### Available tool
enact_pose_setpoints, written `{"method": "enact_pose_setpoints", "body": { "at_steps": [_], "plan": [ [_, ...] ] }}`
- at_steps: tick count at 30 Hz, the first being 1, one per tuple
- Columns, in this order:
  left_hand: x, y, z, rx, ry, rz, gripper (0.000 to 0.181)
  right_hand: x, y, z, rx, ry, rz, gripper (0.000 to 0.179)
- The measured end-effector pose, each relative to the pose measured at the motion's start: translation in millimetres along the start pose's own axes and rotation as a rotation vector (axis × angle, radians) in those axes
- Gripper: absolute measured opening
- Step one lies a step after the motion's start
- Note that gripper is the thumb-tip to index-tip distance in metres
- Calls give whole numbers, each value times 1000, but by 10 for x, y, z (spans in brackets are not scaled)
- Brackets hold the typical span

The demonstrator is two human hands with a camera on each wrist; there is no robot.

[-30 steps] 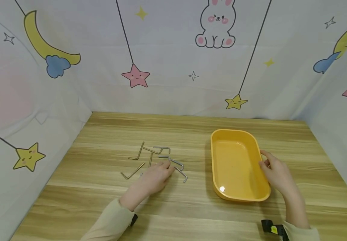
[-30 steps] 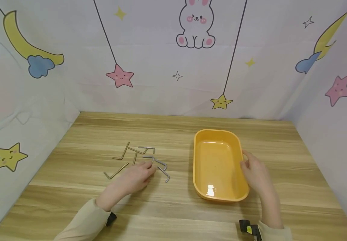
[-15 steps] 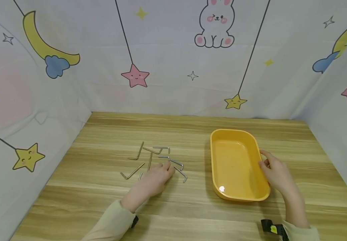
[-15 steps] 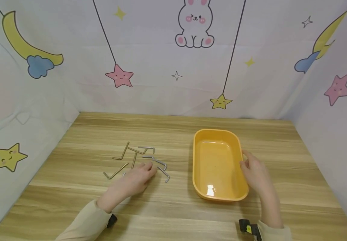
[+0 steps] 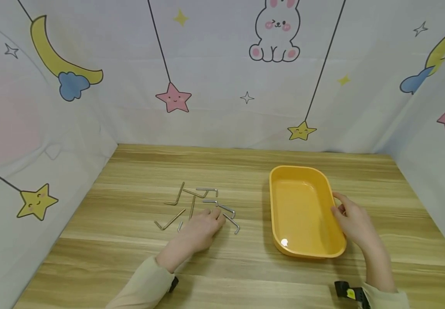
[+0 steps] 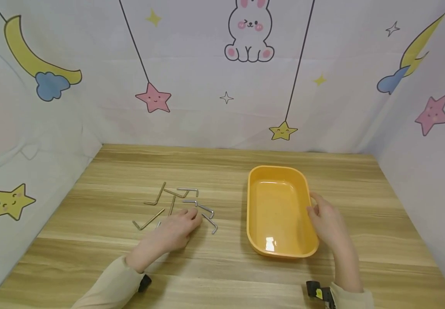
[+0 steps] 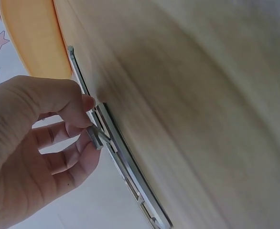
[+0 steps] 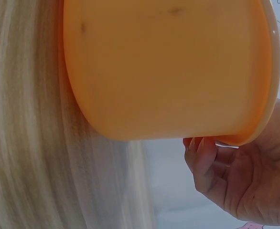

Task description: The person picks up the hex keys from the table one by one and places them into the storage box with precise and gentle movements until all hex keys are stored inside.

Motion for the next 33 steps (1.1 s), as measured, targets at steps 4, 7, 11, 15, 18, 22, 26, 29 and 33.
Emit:
{"method": "enact_pose_setpoints", "body": {
  "at_steps": [4,7,11,15,18,22,26,29,33],
  "plan": [
    [9,2,6,-6,-11,12,17,5,7,-9,-3,0,-4,46],
    [28,-4,14,-10,-21,22,14,15,9,-13,-5,2,-2,47],
    [62,-10,26,-6,-27,23,14,22,10,-15,-7,-2,2,47],
    [89,-6,34,16,-24,15,20,20,11,-11,-9,-15,1,46],
    [100,0,37,36,-25,22,23,16,10,-8,-7,-25,-2,46],
    [112,-7,40,65,-24,36,27,14,7,4,1,-32,1,46],
    [126,-5,40,97,-14,45,29,8,4,3,11,-34,15,45],
    [151,0,44,115,-17,65,30,8,4,2,14,-35,22,44],
    [184,13,45,127,-55,97,31,5,3,3,15,-30,21,45]
  ]
}}
Point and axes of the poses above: each hand's wrist, its own y-axis away from the middle knuckle, its own x-axis out of the back of the hand, z = x × y, the point moved 1 cm from there along -y, towards the middle knuckle, and after that the axes turned 5 degrees about y, right-handed, at the moved point
